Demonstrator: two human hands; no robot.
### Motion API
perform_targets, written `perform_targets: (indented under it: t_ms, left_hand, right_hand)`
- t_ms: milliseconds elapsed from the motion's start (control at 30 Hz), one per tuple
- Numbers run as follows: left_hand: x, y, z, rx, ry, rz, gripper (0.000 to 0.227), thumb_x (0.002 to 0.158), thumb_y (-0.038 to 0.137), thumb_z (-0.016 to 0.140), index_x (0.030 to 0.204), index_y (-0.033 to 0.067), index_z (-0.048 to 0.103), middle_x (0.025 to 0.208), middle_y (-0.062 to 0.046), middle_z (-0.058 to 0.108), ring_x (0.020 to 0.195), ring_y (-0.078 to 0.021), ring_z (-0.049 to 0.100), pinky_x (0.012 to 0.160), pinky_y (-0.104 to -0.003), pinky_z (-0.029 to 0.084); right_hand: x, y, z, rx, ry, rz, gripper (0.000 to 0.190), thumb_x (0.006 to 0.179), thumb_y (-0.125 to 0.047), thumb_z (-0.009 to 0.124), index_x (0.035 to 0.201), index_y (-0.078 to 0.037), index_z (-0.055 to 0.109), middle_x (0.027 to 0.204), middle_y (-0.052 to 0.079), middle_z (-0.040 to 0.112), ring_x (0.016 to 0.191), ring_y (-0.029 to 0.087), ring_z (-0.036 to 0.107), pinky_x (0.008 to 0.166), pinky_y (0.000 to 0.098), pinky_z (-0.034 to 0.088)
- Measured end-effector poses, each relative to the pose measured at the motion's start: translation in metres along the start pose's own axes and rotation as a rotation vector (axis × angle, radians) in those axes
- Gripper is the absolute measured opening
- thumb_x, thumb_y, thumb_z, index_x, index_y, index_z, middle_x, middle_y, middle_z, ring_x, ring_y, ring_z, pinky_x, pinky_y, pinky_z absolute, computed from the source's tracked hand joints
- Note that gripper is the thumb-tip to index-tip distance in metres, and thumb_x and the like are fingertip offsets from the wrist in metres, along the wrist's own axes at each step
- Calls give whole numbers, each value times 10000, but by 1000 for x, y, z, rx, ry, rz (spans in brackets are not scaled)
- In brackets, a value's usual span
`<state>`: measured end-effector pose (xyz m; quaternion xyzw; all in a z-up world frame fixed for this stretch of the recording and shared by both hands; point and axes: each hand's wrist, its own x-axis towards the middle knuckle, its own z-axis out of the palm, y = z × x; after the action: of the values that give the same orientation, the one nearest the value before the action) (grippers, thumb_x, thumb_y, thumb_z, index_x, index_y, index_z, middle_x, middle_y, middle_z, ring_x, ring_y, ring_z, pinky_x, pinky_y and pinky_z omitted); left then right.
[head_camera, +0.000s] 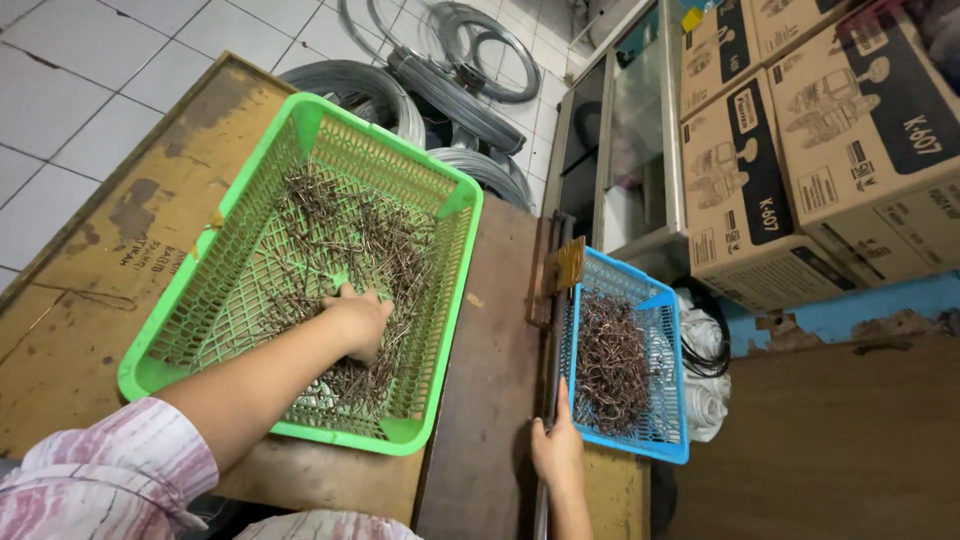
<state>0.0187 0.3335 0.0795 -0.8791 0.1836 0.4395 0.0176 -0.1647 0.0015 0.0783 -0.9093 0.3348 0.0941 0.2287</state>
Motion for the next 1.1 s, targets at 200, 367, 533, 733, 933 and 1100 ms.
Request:
perform_targets:
  t_ms: [200,367,533,733,933,1100]
  left_hand:
    - [25,-4,11,103,16,47,1256,780,589,973,1693,222,193,1643,-44,398,1499,-424,331,1174,-638,459]
    - [22,-7,16,174,127,186,663,957,158,747,1535,78,430,1437,-107,598,1249,-290,632,1087,-452,543]
    - [-8,-12,10,-32,140,222,632,939,-7,676,1522,99,456,1404,-119,624,1277,-329,596,1002,-403,608]
    - [-38,-17,-5,-230,156,250,726,932,-180,584,1580,104,420,1449,-117,632,1216,-254,682,970,-337,635]
    - [-51,-37,-20,-402,173,190,516,1006,-28,622,1475,120,464,1115,-66,653,838,-187,607,675,-331,508]
    - [-53,-54,-30,-538,220,193,382,1053,32,657,1391,118,502,941,-47,570,743,-156,515,607,-300,449]
  right_hand:
    - [8,8,5,-35,21,-7,906,940,-218,583,1731,-486,231,985,237,791,902,479,733,828,511,538]
    - [-2,-3,-1,-23,17,22,901,950,-227,575,1731,-506,224,1018,232,789,948,468,730,877,511,535]
    - [-2,-1,0,-51,22,-11,896,948,-224,562,1739,-466,220,969,275,768,880,501,702,793,520,499]
    - [6,6,4,-30,33,-22,907,932,-222,569,1736,-471,232,1017,247,786,912,497,715,817,517,519]
    - [5,5,4,-23,34,-9,907,928,-216,568,1734,-480,245,971,229,771,861,477,697,799,504,506]
    - [5,5,3,-2,15,1,903,941,-207,566,1742,-464,237,1067,187,813,871,454,725,790,476,516]
